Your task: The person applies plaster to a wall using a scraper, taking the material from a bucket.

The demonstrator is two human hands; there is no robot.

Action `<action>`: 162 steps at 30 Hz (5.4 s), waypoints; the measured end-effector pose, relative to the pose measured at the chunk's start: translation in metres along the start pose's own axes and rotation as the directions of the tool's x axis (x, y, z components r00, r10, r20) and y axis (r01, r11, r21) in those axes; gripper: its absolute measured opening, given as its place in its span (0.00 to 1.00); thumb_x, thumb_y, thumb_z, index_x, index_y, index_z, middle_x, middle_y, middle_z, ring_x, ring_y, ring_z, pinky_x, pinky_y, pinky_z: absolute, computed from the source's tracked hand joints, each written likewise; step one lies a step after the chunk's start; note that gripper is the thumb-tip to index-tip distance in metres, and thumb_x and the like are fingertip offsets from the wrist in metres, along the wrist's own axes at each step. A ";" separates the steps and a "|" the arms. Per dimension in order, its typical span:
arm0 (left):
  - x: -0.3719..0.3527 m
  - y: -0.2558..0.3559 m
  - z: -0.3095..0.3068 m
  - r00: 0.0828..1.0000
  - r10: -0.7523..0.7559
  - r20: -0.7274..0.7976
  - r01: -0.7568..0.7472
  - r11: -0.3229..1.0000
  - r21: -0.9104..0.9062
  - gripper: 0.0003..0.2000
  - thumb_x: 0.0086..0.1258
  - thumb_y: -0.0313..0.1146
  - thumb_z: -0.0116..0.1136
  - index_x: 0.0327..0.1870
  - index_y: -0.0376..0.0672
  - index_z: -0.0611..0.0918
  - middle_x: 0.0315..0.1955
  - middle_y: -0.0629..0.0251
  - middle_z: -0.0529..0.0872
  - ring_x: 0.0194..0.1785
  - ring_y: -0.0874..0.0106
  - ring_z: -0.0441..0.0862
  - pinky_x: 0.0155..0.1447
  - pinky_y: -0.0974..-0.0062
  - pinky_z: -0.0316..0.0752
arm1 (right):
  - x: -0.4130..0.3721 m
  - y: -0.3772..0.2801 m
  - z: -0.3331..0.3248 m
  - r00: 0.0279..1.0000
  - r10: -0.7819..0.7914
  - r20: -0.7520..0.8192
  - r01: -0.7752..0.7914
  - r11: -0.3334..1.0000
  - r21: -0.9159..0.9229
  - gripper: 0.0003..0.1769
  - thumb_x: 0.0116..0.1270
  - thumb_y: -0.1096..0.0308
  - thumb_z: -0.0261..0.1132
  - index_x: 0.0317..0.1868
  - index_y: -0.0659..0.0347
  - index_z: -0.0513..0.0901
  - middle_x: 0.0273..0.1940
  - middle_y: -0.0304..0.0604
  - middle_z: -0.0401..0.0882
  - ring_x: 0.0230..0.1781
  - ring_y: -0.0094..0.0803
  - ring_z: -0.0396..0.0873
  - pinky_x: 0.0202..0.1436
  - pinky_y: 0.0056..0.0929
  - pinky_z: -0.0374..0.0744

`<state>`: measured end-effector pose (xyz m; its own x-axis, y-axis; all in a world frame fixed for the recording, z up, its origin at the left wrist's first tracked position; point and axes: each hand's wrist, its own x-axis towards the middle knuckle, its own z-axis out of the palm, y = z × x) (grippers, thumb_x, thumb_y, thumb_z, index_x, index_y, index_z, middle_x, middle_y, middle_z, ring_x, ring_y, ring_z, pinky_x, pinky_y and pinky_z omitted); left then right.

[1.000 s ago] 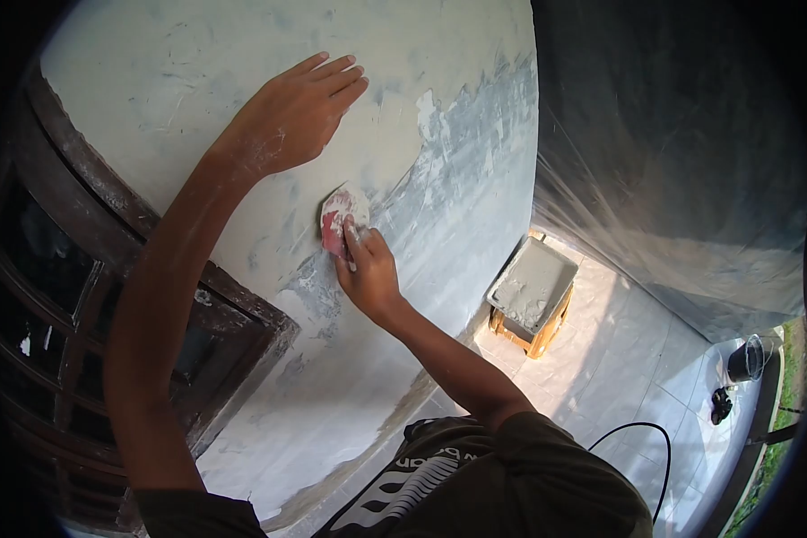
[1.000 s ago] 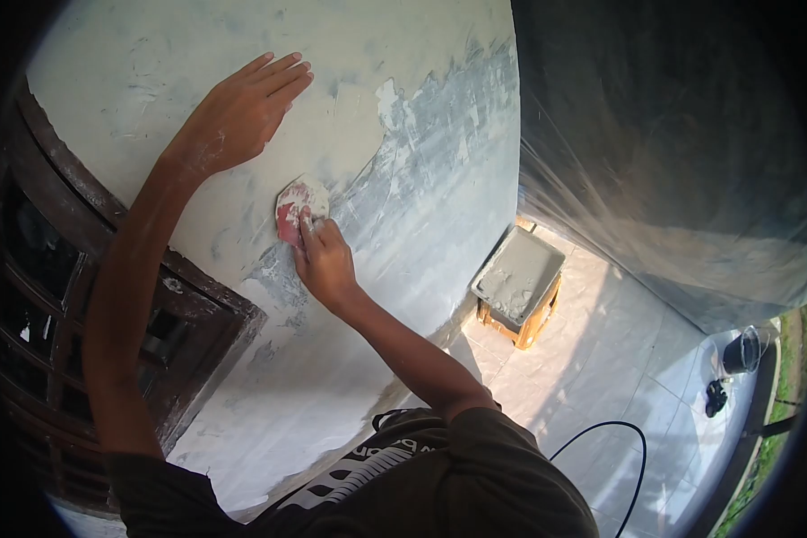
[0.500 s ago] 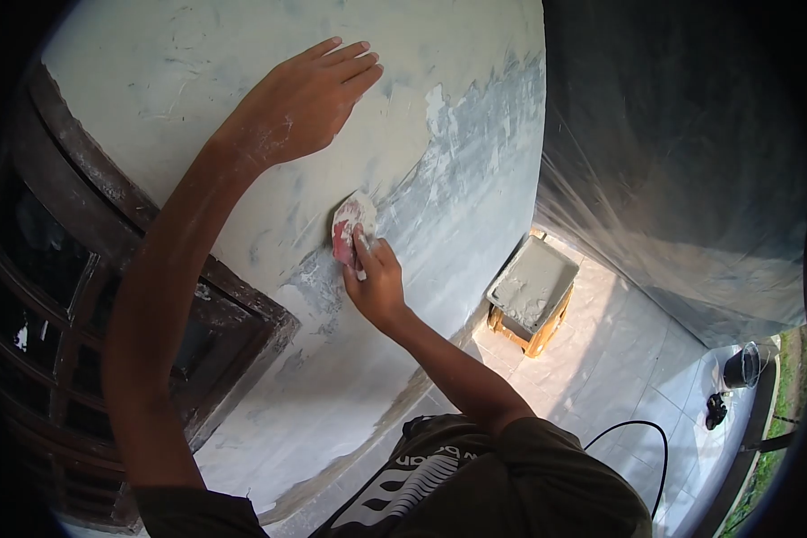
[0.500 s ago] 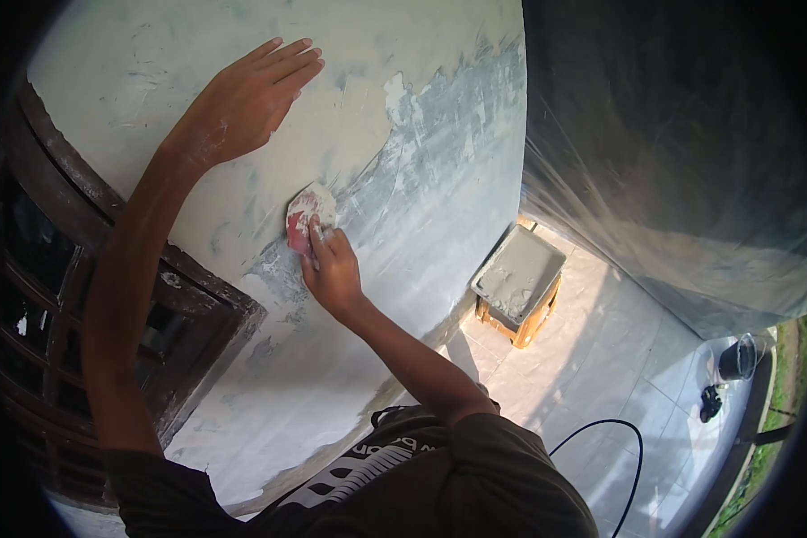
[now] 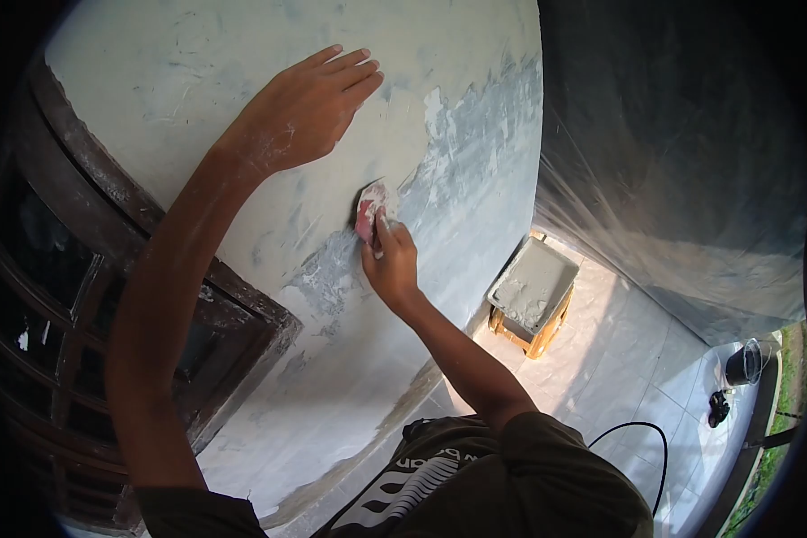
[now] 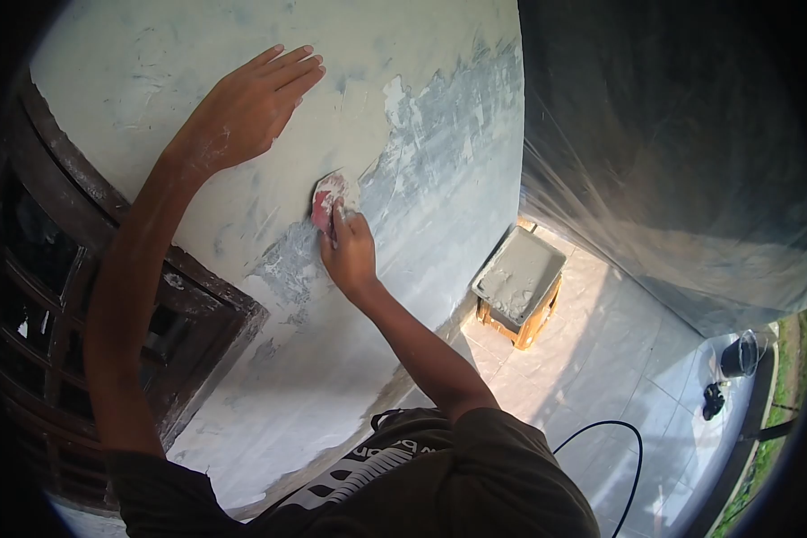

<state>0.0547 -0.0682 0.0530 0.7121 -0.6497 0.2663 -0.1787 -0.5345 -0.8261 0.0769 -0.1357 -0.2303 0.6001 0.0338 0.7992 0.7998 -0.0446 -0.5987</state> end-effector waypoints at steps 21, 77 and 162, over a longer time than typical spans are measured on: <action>0.000 -0.003 0.001 1.000 -0.010 0.008 0.010 0.999 0.033 0.19 0.74 0.27 0.54 0.64 0.37 0.77 0.64 0.58 0.79 0.72 0.65 0.72 0.79 0.65 0.61 | 0.008 -0.051 -0.024 0.989 -0.141 -0.040 0.146 0.971 0.188 0.27 0.54 0.80 0.68 0.58 0.73 0.81 0.29 0.48 0.74 0.29 0.36 0.76 0.33 0.31 0.77; -0.009 -0.013 -0.002 0.998 -0.054 -0.030 0.055 0.998 0.029 0.20 0.72 0.23 0.55 0.65 0.36 0.76 0.66 0.58 0.78 0.72 0.64 0.72 0.78 0.64 0.63 | 0.064 0.019 -0.034 0.993 -0.084 -0.085 0.088 0.995 0.043 0.28 0.53 0.84 0.63 0.59 0.73 0.80 0.35 0.50 0.74 0.36 0.45 0.72 0.40 0.38 0.75; -0.032 0.008 -0.002 0.998 -0.036 -0.049 0.033 0.997 -0.071 0.20 0.71 0.23 0.56 0.65 0.37 0.77 0.65 0.57 0.79 0.71 0.64 0.73 0.78 0.64 0.61 | 0.046 0.018 -0.024 0.983 0.025 -0.183 -0.037 0.997 -0.066 0.31 0.55 0.83 0.65 0.63 0.69 0.78 0.29 0.45 0.77 0.28 0.34 0.77 0.34 0.30 0.77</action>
<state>0.0290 -0.0526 0.0387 0.6838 -0.6557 0.3201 -0.2034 -0.5926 -0.7794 0.1186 -0.1586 -0.2030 0.6065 -0.1509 0.7806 0.7742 -0.1111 -0.6231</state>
